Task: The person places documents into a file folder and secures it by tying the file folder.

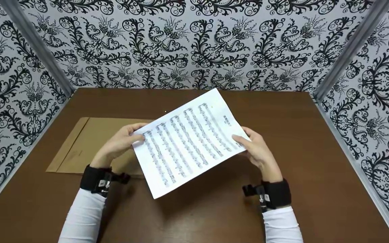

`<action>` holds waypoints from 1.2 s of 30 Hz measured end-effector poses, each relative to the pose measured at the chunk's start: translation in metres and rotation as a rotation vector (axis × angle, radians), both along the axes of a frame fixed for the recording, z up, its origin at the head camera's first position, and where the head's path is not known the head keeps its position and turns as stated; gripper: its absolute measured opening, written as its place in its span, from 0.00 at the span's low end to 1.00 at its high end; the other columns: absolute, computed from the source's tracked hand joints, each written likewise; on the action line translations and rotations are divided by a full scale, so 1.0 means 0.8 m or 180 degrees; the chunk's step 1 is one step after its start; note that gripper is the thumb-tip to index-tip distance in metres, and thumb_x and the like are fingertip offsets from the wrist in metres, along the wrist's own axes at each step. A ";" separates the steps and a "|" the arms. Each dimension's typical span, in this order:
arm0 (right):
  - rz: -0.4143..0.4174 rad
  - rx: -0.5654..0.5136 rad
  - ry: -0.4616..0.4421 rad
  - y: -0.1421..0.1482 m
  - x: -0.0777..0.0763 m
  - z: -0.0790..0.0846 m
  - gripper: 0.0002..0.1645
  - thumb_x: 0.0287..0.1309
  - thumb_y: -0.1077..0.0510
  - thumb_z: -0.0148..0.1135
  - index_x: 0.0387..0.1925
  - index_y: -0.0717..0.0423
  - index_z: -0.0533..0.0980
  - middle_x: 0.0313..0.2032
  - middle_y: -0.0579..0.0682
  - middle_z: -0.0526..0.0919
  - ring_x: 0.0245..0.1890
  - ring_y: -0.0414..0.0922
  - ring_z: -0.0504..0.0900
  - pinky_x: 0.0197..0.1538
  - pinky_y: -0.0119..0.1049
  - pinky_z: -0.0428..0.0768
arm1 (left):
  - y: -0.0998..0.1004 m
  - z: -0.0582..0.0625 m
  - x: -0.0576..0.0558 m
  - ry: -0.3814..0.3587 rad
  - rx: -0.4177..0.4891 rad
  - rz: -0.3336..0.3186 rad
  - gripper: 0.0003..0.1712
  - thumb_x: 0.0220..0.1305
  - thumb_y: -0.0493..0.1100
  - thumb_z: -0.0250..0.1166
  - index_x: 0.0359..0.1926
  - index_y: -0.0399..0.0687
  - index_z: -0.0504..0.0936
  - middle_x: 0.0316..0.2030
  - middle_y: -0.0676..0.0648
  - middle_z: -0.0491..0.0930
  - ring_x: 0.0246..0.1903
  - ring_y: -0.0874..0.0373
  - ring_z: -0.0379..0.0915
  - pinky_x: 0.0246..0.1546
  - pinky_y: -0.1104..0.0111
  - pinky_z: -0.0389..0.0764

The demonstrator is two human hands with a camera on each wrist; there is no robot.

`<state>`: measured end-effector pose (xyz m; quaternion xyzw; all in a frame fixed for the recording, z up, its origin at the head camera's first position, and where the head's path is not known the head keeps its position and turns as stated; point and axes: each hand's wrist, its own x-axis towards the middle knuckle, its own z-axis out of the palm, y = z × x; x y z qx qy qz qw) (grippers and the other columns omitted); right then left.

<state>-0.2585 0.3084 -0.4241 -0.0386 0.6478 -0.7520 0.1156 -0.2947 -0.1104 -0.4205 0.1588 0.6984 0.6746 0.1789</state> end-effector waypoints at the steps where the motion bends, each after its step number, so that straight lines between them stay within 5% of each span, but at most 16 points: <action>1: -0.0006 -0.0015 0.0007 0.000 0.000 0.000 0.12 0.73 0.65 0.55 0.54 0.52 0.73 0.38 0.45 0.91 0.35 0.40 0.92 0.36 0.32 0.89 | 0.000 0.000 0.000 0.0000 -0.0009 0.0011 0.31 0.60 0.29 0.53 0.67 0.31 0.72 0.39 0.52 0.85 0.28 0.62 0.85 0.27 0.73 0.85; 17: -0.0177 -0.0122 0.0070 0.007 0.000 0.002 0.11 0.73 0.65 0.55 0.52 0.51 0.75 0.38 0.45 0.91 0.35 0.40 0.92 0.38 0.32 0.88 | 0.003 -0.001 0.001 -0.0002 0.0114 0.0253 0.28 0.70 0.36 0.61 0.69 0.36 0.71 0.37 0.54 0.85 0.27 0.64 0.82 0.21 0.77 0.78; 24: -0.0300 -0.0225 0.0018 0.010 0.001 0.004 0.12 0.73 0.64 0.56 0.54 0.51 0.73 0.39 0.45 0.91 0.36 0.41 0.92 0.38 0.32 0.89 | 0.007 -0.003 0.002 -0.0154 0.0243 0.0442 0.25 0.71 0.37 0.62 0.66 0.36 0.72 0.38 0.53 0.86 0.32 0.61 0.85 0.28 0.72 0.87; 36: -0.0540 -0.0319 0.0045 0.004 0.000 0.003 0.10 0.71 0.63 0.58 0.51 0.50 0.75 0.37 0.44 0.90 0.35 0.39 0.91 0.38 0.30 0.88 | 0.031 -0.019 0.002 -0.0164 0.0189 0.0154 0.23 0.72 0.38 0.61 0.65 0.34 0.74 0.38 0.51 0.89 0.32 0.61 0.87 0.26 0.72 0.84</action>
